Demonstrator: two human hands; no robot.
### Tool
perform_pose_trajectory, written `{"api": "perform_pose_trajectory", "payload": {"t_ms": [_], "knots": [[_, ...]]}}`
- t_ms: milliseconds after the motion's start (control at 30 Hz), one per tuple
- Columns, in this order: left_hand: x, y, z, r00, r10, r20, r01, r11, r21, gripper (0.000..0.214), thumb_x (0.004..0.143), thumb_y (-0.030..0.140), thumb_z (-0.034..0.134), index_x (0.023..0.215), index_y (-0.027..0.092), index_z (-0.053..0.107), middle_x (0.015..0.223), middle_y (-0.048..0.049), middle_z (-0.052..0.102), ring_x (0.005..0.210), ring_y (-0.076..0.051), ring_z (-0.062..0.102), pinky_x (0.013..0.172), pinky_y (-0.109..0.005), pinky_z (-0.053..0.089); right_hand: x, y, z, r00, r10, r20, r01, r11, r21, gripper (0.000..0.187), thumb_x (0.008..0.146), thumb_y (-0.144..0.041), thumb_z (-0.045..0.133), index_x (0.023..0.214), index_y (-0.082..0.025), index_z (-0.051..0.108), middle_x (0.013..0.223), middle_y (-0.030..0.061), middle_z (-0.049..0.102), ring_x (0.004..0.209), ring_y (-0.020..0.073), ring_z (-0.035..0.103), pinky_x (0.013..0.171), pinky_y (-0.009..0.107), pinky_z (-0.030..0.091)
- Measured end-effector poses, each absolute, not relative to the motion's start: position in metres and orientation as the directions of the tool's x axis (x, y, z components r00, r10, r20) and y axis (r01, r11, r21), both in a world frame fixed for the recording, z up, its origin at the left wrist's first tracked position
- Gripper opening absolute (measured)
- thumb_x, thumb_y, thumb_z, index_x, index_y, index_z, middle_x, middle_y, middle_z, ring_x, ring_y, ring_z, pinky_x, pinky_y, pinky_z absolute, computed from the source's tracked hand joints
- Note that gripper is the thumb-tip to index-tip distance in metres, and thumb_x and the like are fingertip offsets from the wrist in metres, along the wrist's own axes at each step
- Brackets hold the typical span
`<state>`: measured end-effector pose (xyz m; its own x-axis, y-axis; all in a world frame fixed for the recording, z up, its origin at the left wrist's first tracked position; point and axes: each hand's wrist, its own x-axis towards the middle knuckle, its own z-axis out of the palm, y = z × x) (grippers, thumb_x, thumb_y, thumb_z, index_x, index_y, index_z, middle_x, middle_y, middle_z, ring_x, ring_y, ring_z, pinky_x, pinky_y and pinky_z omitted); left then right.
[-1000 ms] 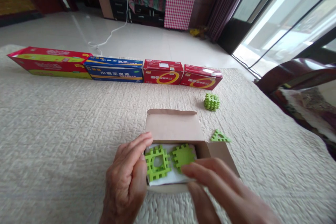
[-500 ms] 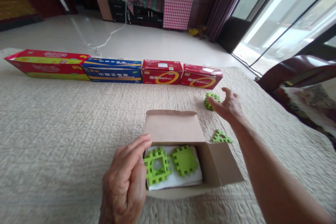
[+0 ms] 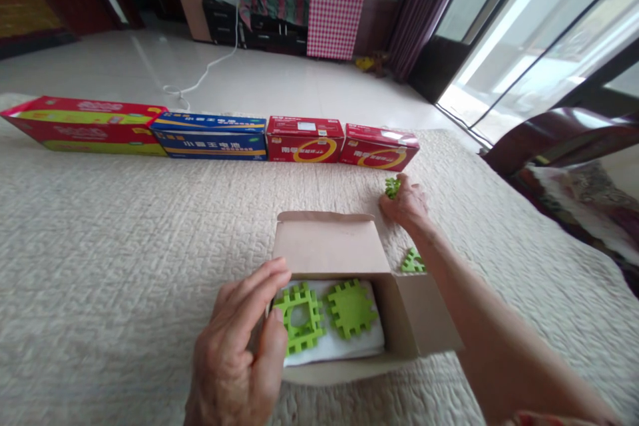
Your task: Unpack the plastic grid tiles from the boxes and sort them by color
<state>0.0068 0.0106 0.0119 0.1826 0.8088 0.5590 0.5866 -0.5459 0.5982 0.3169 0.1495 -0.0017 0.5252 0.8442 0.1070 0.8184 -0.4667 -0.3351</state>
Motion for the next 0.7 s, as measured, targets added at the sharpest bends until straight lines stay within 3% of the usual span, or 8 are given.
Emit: {"api": "perform_pose_trajectory", "payload": {"t_ms": [133,333,700], "knots": [[0.001,0.013,0.013,0.164,0.79,0.591,0.646,-0.539,0.541,0.036,0.082,0.009,0.047,0.112,0.021,0.065,0.116,-0.0034,0.07,0.107,-0.018,0.065,0.092,-0.029,0.052,0.318,0.141,-0.002,0.481,0.867,0.132,0.844,-0.417,-0.338,0.061,0.079,-0.028,0.054,0.137,-0.013,0.042,0.111,0.0206,0.055,0.101,0.032,0.053,0.085,0.045,0.041],[-0.029,0.017,0.014,0.035,0.846,0.532,0.806,-0.339,0.486,0.037,0.08,0.02,0.046,0.109,0.025,0.067,0.117,0.0003,0.07,0.102,-0.02,0.067,0.089,-0.032,0.055,0.299,0.115,0.002,0.418,0.891,0.178,0.862,-0.327,-0.387,0.062,0.076,-0.028,0.055,0.135,-0.013,0.044,0.099,0.0144,0.057,0.088,0.0268,0.054,0.08,0.041,0.043],[-0.065,0.019,0.012,0.028,0.861,0.507,0.811,-0.316,0.492,0.039,0.081,0.019,0.042,0.109,0.029,0.067,0.114,0.0033,0.071,0.098,-0.018,0.069,0.091,-0.031,0.055,0.214,0.015,-0.016,0.314,0.903,0.292,0.881,-0.162,-0.446,0.054,0.08,-0.029,0.049,0.132,-0.014,0.044,0.104,0.0146,0.057,0.094,0.0289,0.055,0.081,0.047,0.048]]}}
